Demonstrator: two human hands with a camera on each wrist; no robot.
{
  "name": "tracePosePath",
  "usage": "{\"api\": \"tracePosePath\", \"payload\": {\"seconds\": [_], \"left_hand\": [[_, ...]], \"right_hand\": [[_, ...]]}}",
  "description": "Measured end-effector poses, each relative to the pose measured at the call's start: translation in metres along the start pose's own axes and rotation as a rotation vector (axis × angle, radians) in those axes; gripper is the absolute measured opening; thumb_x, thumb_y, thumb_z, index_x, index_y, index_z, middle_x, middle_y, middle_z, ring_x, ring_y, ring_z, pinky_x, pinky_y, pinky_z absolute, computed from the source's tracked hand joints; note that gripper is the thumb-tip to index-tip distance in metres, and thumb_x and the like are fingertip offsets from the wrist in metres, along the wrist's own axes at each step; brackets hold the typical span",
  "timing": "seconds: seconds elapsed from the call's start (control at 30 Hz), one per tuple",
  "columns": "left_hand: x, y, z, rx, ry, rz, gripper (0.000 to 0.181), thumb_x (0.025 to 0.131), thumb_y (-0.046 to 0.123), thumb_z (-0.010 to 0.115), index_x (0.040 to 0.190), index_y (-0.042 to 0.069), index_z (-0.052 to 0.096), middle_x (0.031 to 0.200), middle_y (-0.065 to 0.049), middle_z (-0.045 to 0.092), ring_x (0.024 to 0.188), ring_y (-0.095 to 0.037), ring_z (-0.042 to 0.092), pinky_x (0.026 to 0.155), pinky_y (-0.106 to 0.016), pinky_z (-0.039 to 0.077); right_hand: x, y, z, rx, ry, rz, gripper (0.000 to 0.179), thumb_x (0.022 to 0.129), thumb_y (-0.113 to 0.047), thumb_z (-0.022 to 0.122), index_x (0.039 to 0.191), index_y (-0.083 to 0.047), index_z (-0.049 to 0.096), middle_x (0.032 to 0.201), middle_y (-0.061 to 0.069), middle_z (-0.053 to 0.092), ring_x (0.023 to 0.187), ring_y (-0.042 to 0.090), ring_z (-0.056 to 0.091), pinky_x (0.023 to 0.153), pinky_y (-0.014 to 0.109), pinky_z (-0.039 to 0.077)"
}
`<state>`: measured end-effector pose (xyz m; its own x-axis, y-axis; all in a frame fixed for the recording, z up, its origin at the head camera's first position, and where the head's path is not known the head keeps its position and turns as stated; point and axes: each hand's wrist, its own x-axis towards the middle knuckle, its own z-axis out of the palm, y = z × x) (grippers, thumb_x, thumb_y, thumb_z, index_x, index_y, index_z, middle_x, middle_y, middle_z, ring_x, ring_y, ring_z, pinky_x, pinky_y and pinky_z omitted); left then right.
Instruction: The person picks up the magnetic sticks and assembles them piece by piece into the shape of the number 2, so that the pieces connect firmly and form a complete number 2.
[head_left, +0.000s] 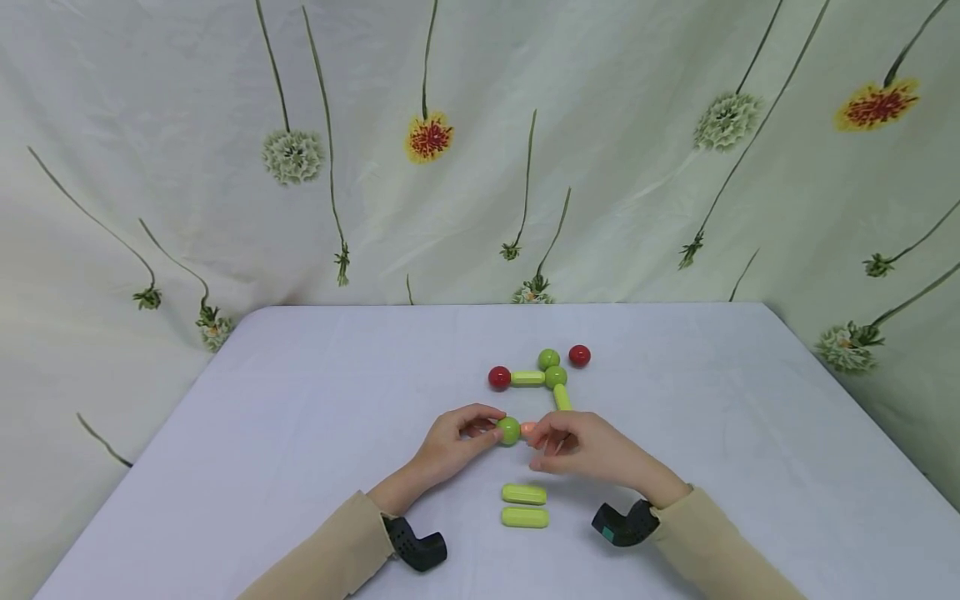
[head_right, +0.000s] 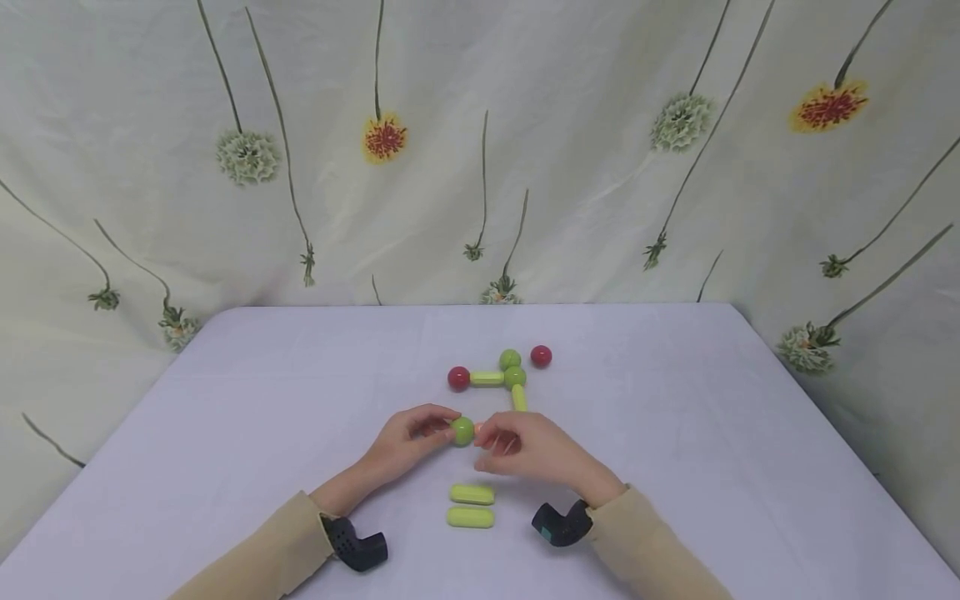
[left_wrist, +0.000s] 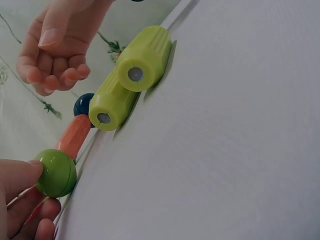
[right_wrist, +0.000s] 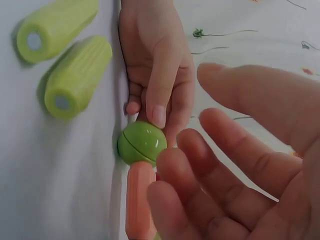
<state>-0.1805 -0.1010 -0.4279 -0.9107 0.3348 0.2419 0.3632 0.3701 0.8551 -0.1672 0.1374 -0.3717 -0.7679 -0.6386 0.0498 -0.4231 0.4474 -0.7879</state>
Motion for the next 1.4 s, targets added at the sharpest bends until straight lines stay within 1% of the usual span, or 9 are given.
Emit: {"api": "tracePosePath", "payload": {"seconds": [0.17,0.3,0.47,0.9,1.07,1.23,1.4], "left_hand": [[0.000,0.000,0.000,0.001,-0.002,-0.002,0.023,0.088,0.016,0.066,0.110,0.012,0.067,0.100,0.003,0.066,0.089,-0.014,0.058,0.076,-0.026,0.047],[0.000,0.000,0.000,-0.001,-0.004,-0.006,0.022,0.088,0.017,0.066,0.110,0.012,0.067,0.099,0.003,0.066,0.088,-0.014,0.057,0.076,-0.026,0.047],[0.000,0.000,0.000,0.001,-0.003,-0.011,0.022,0.088,0.018,0.066,0.110,0.013,0.067,0.099,0.003,0.066,0.087,-0.014,0.057,0.076,-0.026,0.046],[0.000,0.000,0.000,-0.002,0.000,-0.008,0.022,0.088,0.018,0.066,0.109,0.012,0.067,0.098,0.004,0.065,0.087,-0.014,0.057,0.075,-0.025,0.047],[0.000,0.000,0.000,-0.004,0.000,-0.008,0.022,0.088,0.018,0.066,0.109,0.012,0.067,0.098,0.004,0.065,0.086,-0.014,0.057,0.075,-0.025,0.047],[0.000,0.000,0.000,-0.002,-0.002,-0.003,0.023,0.088,0.018,0.067,0.109,0.012,0.067,0.099,0.003,0.066,0.088,-0.014,0.057,0.076,-0.025,0.047],[0.000,0.000,0.000,0.001,-0.003,-0.005,0.023,0.088,0.019,0.066,0.110,0.012,0.067,0.100,0.003,0.066,0.088,-0.014,0.058,0.076,-0.025,0.047]], "right_hand": [[0.000,-0.001,0.009,-0.058,-0.103,0.030,0.021,0.082,-0.031,0.073,0.094,-0.015,0.066,0.079,-0.010,0.060,0.072,0.007,0.057,0.070,0.024,0.049],[0.000,-0.002,0.013,-0.074,-0.131,0.023,0.019,0.081,-0.031,0.073,0.092,-0.017,0.065,0.076,-0.011,0.060,0.069,0.006,0.056,0.067,0.024,0.048],[0.001,0.002,0.019,-0.077,-0.139,0.008,0.018,0.081,-0.028,0.074,0.091,-0.016,0.065,0.074,-0.011,0.059,0.067,0.004,0.055,0.066,0.022,0.048],[0.003,0.005,0.026,-0.080,-0.147,0.037,0.014,0.079,-0.023,0.075,0.089,-0.018,0.067,0.073,-0.012,0.058,0.065,0.004,0.052,0.062,0.021,0.046],[0.003,0.004,0.027,-0.082,-0.143,0.033,0.013,0.079,-0.022,0.075,0.089,-0.016,0.068,0.074,-0.013,0.059,0.066,0.003,0.053,0.063,0.021,0.046],[0.003,0.001,0.027,-0.050,-0.130,0.045,0.013,0.081,-0.022,0.073,0.091,-0.015,0.069,0.075,-0.012,0.061,0.067,0.004,0.056,0.064,0.021,0.048],[0.004,0.001,0.028,0.010,-0.107,0.067,0.015,0.082,-0.021,0.071,0.093,-0.011,0.069,0.076,-0.009,0.063,0.068,0.006,0.059,0.065,0.022,0.049]]}}
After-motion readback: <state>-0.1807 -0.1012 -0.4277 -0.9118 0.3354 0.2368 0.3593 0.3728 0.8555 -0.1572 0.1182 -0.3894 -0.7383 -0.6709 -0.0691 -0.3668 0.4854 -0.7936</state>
